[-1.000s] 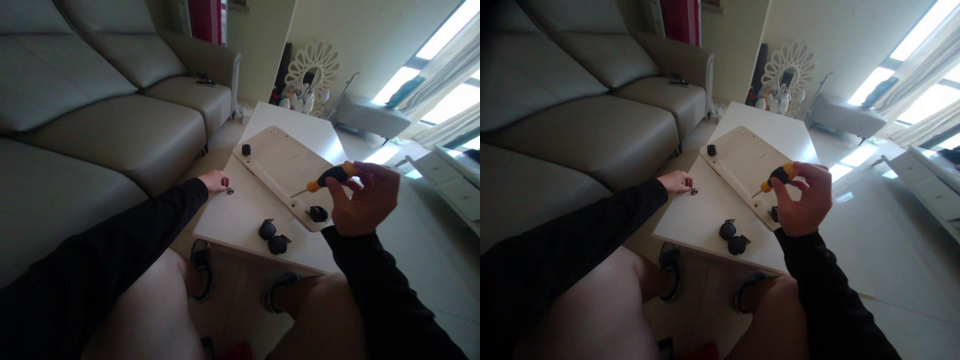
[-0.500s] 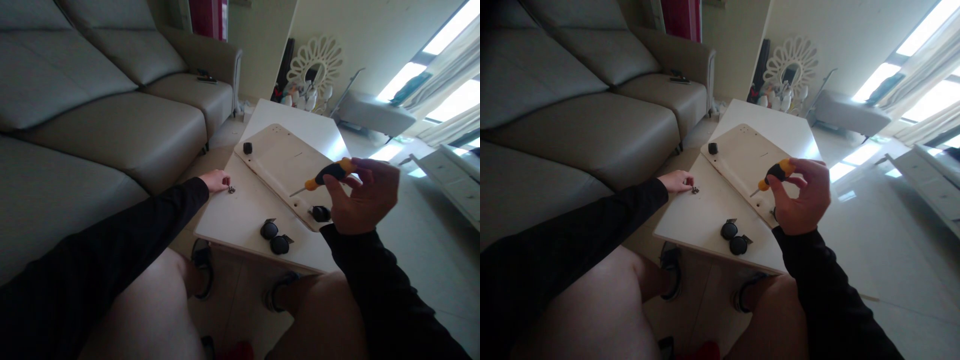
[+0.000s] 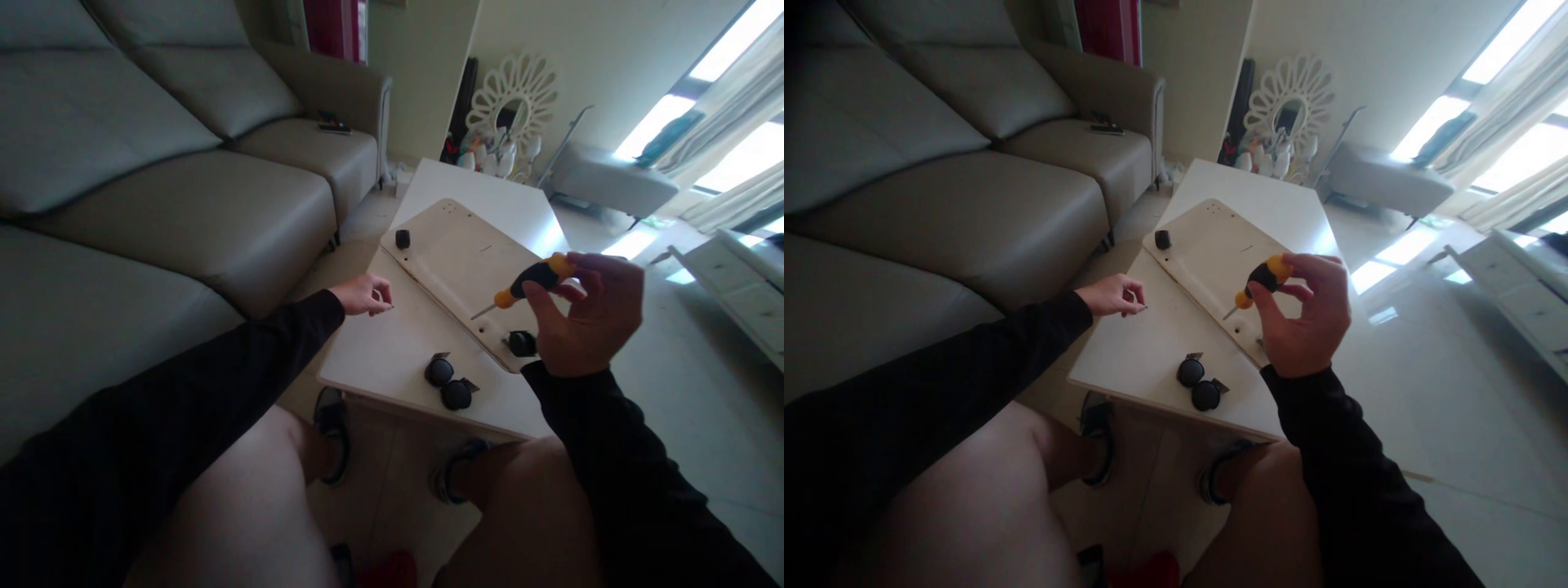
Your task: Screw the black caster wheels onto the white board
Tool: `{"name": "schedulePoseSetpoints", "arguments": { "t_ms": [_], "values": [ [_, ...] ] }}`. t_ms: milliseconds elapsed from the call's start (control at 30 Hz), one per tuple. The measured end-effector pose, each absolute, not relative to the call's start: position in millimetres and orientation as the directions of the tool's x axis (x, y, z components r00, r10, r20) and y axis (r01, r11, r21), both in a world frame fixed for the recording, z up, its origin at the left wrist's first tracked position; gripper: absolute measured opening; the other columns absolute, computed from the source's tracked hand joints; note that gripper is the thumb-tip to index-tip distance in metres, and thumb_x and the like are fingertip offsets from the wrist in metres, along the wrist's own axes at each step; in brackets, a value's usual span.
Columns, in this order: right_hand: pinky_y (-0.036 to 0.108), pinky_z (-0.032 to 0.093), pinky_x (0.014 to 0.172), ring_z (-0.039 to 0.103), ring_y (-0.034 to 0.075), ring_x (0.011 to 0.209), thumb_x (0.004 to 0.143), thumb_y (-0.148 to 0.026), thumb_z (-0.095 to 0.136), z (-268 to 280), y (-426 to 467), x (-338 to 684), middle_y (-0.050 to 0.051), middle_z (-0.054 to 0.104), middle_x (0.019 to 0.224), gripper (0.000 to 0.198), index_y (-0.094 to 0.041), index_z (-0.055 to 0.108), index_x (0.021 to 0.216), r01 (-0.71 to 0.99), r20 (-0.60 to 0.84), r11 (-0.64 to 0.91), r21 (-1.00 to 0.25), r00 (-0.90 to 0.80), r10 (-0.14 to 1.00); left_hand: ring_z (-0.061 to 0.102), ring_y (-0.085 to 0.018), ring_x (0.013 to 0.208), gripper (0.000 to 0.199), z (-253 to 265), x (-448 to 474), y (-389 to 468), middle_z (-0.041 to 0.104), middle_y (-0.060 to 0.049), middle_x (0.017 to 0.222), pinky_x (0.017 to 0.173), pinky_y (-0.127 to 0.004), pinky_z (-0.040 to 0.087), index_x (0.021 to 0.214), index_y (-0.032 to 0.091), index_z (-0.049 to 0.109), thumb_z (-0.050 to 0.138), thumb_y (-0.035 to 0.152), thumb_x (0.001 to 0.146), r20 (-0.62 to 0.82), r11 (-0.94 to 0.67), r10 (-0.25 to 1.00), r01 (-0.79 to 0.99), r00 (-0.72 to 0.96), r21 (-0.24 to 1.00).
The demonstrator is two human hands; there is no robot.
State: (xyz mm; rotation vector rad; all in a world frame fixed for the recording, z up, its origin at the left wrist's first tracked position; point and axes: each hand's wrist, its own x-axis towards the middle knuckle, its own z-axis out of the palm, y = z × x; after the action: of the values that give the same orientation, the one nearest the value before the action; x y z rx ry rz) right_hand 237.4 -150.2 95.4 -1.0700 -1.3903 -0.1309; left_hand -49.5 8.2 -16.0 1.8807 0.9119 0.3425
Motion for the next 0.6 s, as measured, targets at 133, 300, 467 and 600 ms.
{"name": "schedulePoseSetpoints", "arguments": {
  "t_ms": [133,300,467,600],
  "values": [
    [0.036,0.064,0.063,0.073,0.020,0.093,0.069,-0.018,0.089,97,-152,236,-0.001,0.065,0.108,0.053,-0.039,0.066,0.112,0.634,0.823,0.551,-0.542,0.268,0.501,0.057,-0.008,0.051,0.019,-9,-28,-4,0.067,0.000,0.072,0.053,-0.021,0.044,0.096,0.013,0.071,0.076,0.026,0.083,-0.118,-0.239,0.644,0.346,0.756,0.907],
    [0.033,0.063,0.063,0.073,0.019,0.094,0.071,-0.017,0.087,98,-155,232,-0.001,0.063,0.109,0.051,-0.037,0.065,0.113,0.609,0.821,0.571,-0.550,0.267,0.505,0.057,-0.007,0.051,0.015,-3,-8,-13,0.065,0.001,0.068,0.051,-0.020,0.043,0.096,0.012,0.076,0.074,0.020,0.083,-0.103,-0.248,0.573,0.292,0.813,0.924],
    [0.031,0.062,0.063,0.073,0.018,0.096,0.072,-0.019,0.085,96,-158,229,0.000,0.062,0.112,0.051,-0.033,0.061,0.116,0.605,0.829,0.587,-0.538,0.257,0.496,0.056,-0.006,0.052,0.010,-2,6,-18,0.068,-0.001,0.074,0.051,-0.020,0.045,0.090,0.012,0.073,0.075,0.016,0.081,-0.090,-0.197,0.564,0.239,0.821,0.951],
    [0.032,0.064,0.063,0.072,0.018,0.096,0.075,-0.021,0.082,95,-159,226,0.000,0.062,0.112,0.049,-0.033,0.059,0.117,0.608,0.833,0.594,-0.527,0.231,0.502,0.056,-0.006,0.052,0.022,-1,14,-20,0.069,-0.002,0.079,0.050,-0.019,0.045,0.103,0.011,0.074,0.074,0.023,0.085,-0.089,-0.211,0.522,0.230,0.848,0.950]
  ]
}}
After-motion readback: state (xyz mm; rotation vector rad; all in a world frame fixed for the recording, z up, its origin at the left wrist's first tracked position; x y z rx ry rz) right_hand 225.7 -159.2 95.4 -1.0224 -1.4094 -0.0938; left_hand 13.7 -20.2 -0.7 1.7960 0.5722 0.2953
